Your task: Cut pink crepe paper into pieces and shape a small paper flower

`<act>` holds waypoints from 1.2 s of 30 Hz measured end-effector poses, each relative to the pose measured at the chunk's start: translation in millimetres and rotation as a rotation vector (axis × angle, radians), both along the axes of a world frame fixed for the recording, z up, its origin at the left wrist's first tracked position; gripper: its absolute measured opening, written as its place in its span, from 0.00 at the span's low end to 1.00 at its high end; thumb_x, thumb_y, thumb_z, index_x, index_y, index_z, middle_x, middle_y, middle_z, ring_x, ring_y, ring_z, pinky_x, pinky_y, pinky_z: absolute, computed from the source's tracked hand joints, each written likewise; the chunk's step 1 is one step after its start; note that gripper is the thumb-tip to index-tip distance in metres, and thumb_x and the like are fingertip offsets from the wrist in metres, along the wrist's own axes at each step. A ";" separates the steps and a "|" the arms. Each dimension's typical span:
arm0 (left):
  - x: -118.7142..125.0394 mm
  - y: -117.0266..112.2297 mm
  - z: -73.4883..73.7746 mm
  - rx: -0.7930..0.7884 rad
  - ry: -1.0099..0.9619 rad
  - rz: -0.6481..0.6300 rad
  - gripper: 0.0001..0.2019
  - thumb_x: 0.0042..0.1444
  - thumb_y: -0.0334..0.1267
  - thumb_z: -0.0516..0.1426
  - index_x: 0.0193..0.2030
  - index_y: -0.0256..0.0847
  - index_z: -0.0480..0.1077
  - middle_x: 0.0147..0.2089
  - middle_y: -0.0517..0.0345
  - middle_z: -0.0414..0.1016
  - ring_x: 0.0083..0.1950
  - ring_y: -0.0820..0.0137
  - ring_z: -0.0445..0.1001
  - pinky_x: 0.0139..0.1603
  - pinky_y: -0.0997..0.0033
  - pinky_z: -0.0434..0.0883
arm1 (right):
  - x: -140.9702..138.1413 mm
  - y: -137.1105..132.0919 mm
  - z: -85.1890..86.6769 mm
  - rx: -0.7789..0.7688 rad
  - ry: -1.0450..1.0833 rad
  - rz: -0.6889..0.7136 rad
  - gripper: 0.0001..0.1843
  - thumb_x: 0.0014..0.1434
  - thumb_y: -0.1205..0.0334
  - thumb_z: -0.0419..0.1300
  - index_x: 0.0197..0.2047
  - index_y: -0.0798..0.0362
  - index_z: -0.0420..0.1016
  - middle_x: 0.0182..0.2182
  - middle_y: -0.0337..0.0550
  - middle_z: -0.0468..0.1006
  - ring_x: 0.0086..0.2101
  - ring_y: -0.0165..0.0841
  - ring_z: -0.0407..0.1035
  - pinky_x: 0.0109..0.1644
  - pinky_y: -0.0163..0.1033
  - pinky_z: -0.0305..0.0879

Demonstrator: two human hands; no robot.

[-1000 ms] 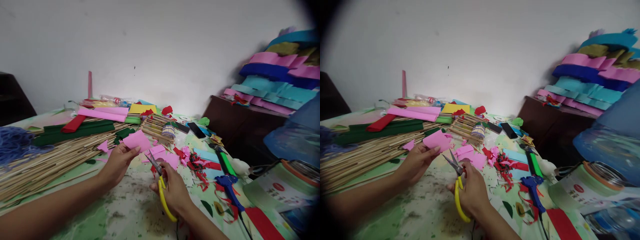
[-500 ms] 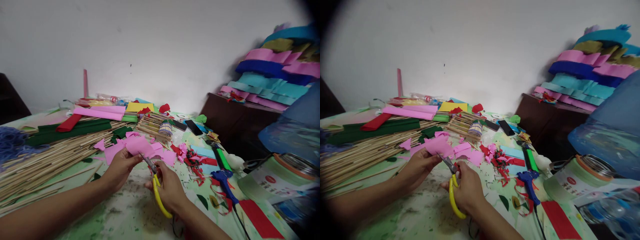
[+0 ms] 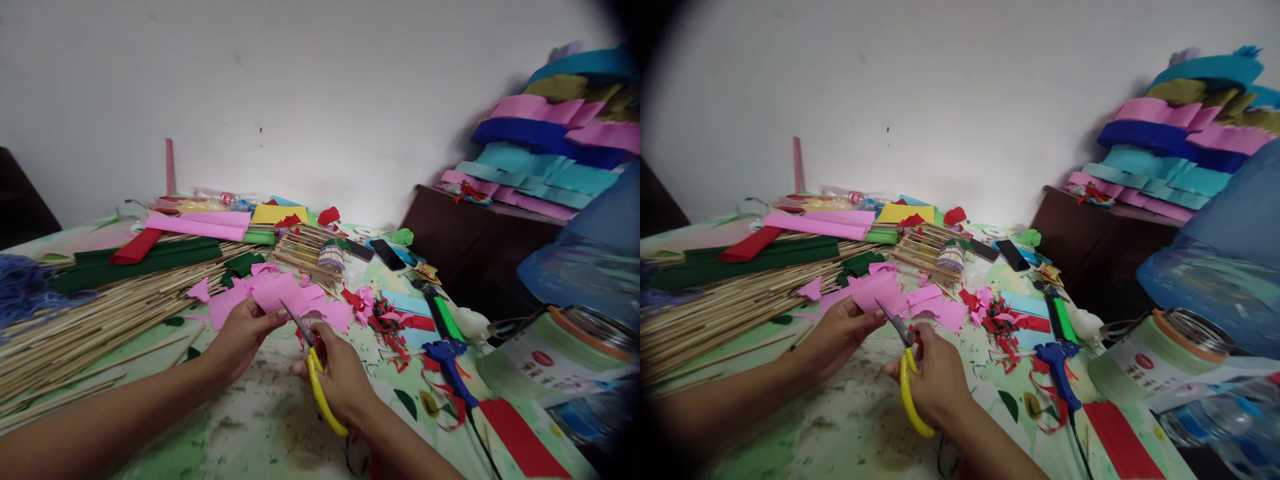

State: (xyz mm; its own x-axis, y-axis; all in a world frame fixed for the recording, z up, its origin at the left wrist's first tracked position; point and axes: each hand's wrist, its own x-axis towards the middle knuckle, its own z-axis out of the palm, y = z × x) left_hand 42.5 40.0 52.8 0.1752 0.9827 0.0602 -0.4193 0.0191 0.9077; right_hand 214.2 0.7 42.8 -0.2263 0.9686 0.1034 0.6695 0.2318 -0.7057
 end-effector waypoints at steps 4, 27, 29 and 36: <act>0.2 0.4 -0.9 -0.003 0.003 -0.006 0.12 0.44 0.33 0.65 0.38 0.39 0.76 0.40 0.53 0.80 0.44 0.64 0.75 0.45 0.70 0.69 | 0.3 0.2 0.7 0.005 0.002 0.006 0.20 0.47 0.51 0.64 0.40 0.48 0.64 0.22 0.31 0.66 0.23 0.28 0.59 0.26 0.31 0.47; -4.1 7.8 -0.6 -0.092 -0.201 0.034 0.08 0.46 0.32 0.64 0.36 0.38 0.76 0.38 0.54 0.80 0.43 0.63 0.76 0.45 0.68 0.71 | 1.0 2.7 -4.1 0.015 -0.057 -0.012 0.16 0.50 0.49 0.61 0.27 0.51 0.62 0.18 0.31 0.60 0.21 0.25 0.53 0.25 0.31 0.43; -4.7 9.7 -2.6 -0.080 -0.188 0.030 0.10 0.46 0.32 0.64 0.37 0.37 0.76 0.38 0.53 0.80 0.44 0.62 0.75 0.46 0.66 0.71 | 0.6 2.8 -4.1 0.000 -0.059 -0.013 0.16 0.49 0.48 0.62 0.27 0.51 0.63 0.18 0.30 0.60 0.21 0.25 0.53 0.25 0.30 0.44; -3.3 8.8 -6.9 -0.025 -0.139 0.017 0.12 0.48 0.32 0.63 0.41 0.36 0.75 0.39 0.52 0.80 0.46 0.61 0.75 0.47 0.65 0.70 | -1.1 1.9 -2.0 -0.025 -0.068 -0.022 0.16 0.49 0.48 0.62 0.32 0.50 0.67 0.19 0.30 0.63 0.21 0.25 0.56 0.25 0.30 0.44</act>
State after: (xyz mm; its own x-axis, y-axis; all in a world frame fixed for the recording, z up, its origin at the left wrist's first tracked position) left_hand 39.2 48.8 45.9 0.1500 0.9870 0.0583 -0.5417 0.0327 0.8399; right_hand 213.1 2.5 40.8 -0.2110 0.9754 0.0643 0.7204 0.1997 -0.6642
